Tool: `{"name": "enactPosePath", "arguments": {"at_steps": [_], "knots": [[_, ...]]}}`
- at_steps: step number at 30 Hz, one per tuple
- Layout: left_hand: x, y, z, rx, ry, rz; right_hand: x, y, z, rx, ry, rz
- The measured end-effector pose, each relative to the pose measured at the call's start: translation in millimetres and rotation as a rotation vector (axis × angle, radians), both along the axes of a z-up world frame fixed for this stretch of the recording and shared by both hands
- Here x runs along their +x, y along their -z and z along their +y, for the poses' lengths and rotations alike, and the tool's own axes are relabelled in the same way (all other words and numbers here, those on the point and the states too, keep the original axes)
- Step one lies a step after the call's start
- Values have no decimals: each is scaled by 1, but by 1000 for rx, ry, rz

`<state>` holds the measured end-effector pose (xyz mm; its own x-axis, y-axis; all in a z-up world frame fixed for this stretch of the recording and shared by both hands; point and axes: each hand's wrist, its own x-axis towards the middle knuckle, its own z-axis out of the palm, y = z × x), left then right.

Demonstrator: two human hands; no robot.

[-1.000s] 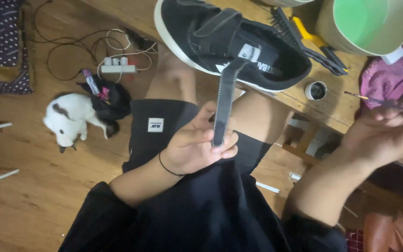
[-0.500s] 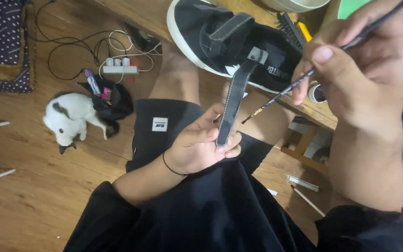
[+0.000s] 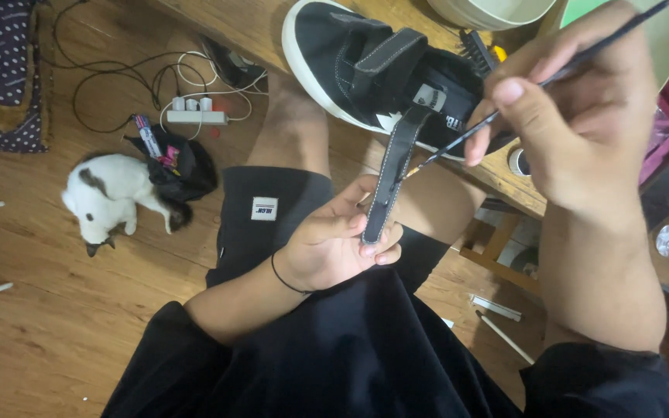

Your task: The person paints the velcro strap of a black shoe using a small brush and black paint. They repeatedly dip the brush into a small container of paint and apply it to the strap while holding the shoe in their lap.

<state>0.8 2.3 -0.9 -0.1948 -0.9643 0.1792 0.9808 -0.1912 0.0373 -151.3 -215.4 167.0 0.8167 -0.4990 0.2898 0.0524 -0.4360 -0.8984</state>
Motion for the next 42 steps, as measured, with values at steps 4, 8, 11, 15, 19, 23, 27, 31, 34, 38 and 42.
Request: {"name": "enactPosePath", "arguments": {"at_steps": [4,8,11,15,19,23,27,31,34,38,42], "knots": [[0,-1,0,-13,-6,4,2,-5,7,-10,-41,-53],[0,-1,1,-14,9,13,4,-7,11,26,-33,-12],[0,1,1,-11,7,2,5,-9,10,-80,-19,-84],[1,-3,1,-11,5,-5,3,-7,11,-23,-60,-78],[0,0,2,-22,1,-6,2,-10,11,-72,-56,-103],[0,0,2,-36,9,9,4,-11,17,-9,-94,-73],[0,0,1,-26,8,1,1,-12,18,-23,-24,-85],[1,-5,2,-29,10,9,5,-10,20,-3,-93,-94],[0,-3,1,-7,7,8,-4,-8,13,-77,-62,-92],[0,-4,1,-18,7,12,2,-15,25,-30,-65,-87],[0,-3,2,-24,8,0,1,-15,23,-64,-51,-102]]}}
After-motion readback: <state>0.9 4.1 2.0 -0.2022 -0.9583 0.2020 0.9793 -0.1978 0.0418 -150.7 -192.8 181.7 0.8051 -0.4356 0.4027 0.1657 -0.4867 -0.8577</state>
